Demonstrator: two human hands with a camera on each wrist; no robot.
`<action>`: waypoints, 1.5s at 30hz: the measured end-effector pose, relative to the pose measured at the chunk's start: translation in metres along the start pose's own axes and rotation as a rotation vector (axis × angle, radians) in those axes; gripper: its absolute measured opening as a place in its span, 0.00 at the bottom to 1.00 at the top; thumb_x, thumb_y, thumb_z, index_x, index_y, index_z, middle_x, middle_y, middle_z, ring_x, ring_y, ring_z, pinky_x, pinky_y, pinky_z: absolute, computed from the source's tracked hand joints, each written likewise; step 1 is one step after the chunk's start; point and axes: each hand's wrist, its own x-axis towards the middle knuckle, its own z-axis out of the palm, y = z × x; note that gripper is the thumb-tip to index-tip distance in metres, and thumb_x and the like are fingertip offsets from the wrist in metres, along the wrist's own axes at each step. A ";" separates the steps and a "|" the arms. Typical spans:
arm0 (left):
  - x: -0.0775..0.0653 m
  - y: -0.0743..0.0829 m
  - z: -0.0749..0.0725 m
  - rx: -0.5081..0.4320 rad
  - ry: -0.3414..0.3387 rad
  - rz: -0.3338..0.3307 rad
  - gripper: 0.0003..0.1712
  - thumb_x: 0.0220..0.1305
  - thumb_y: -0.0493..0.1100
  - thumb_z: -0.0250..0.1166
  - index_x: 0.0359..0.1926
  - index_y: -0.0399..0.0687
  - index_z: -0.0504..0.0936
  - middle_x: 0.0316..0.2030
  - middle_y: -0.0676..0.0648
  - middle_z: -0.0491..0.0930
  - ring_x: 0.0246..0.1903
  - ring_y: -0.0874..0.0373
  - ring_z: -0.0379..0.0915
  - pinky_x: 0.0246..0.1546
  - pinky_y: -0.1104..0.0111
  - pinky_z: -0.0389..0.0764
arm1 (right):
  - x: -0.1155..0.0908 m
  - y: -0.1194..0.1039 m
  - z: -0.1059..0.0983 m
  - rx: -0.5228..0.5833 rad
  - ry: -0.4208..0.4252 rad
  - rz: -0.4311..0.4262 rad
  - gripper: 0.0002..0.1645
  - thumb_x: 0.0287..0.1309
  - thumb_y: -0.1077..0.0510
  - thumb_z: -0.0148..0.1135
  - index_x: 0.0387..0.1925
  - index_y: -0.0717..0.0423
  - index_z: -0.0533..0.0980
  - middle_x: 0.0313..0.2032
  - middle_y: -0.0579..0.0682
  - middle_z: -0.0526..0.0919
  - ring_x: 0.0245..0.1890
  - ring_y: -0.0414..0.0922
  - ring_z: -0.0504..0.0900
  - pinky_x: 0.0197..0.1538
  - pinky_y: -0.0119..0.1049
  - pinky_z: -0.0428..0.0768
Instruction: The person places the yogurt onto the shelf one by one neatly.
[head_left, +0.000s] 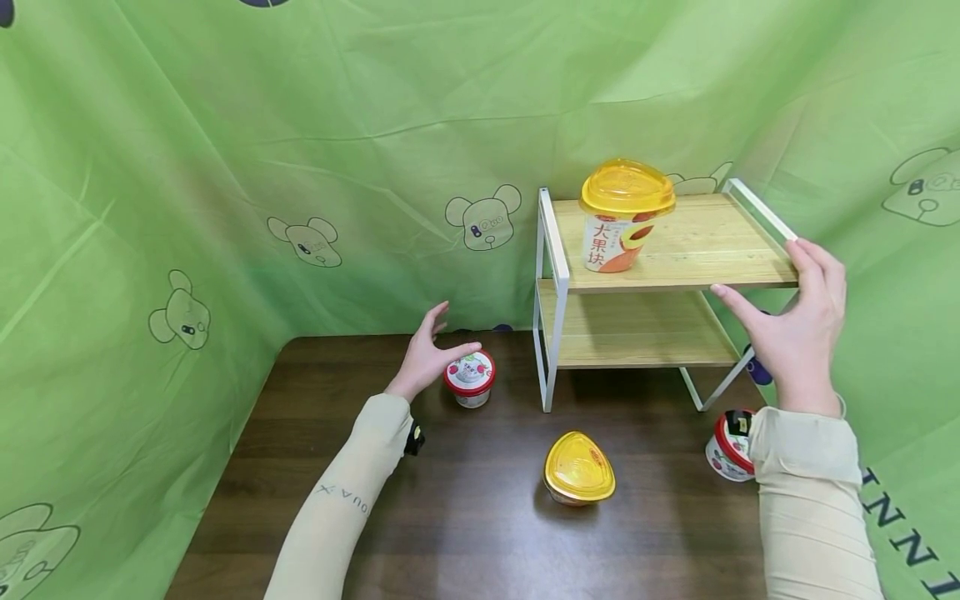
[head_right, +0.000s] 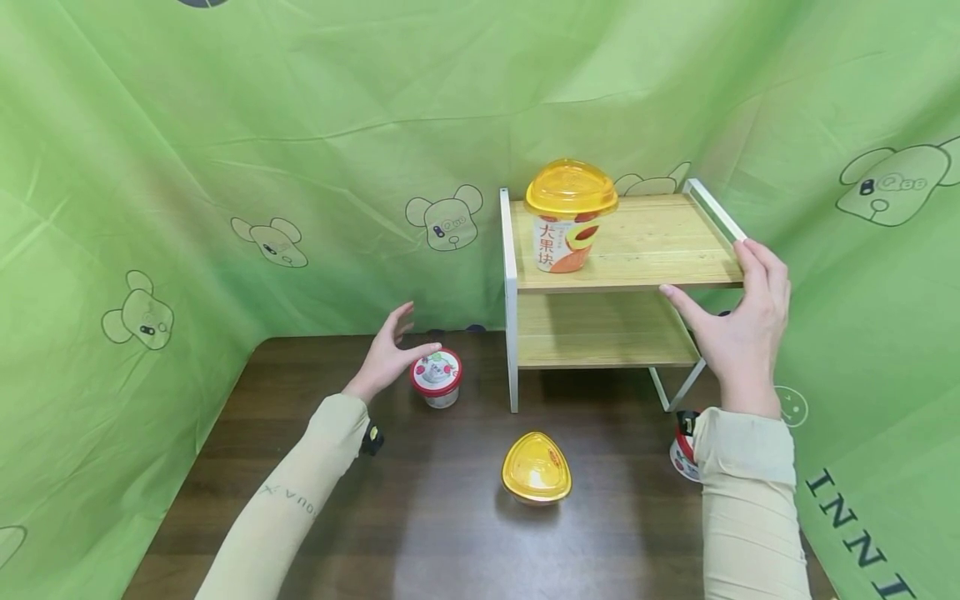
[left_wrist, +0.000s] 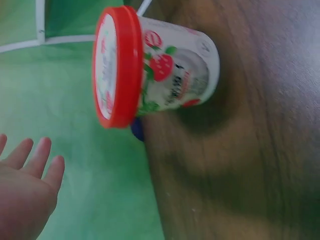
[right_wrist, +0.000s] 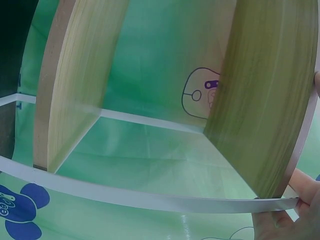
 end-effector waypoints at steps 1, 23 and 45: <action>0.000 -0.002 0.000 0.006 -0.004 -0.007 0.61 0.51 0.64 0.79 0.79 0.59 0.57 0.75 0.57 0.60 0.72 0.51 0.58 0.68 0.49 0.66 | 0.000 -0.001 0.000 0.001 0.000 -0.001 0.50 0.44 0.57 0.84 0.70 0.56 0.71 0.69 0.46 0.67 0.69 0.42 0.62 0.68 0.34 0.59; -0.003 -0.036 0.011 0.167 -0.102 -0.001 0.57 0.43 0.52 0.85 0.74 0.54 0.68 0.70 0.46 0.68 0.67 0.49 0.63 0.64 0.50 0.70 | -0.001 -0.009 -0.001 -0.004 -0.006 0.014 0.50 0.46 0.56 0.83 0.71 0.56 0.71 0.70 0.46 0.67 0.69 0.41 0.62 0.68 0.35 0.59; -0.007 -0.054 0.024 0.168 -0.157 -0.027 0.67 0.36 0.47 0.89 0.76 0.47 0.62 0.63 0.44 0.73 0.58 0.49 0.71 0.62 0.53 0.72 | -0.001 -0.011 -0.001 -0.007 -0.009 0.029 0.49 0.47 0.55 0.82 0.71 0.55 0.70 0.70 0.46 0.67 0.69 0.41 0.62 0.69 0.35 0.59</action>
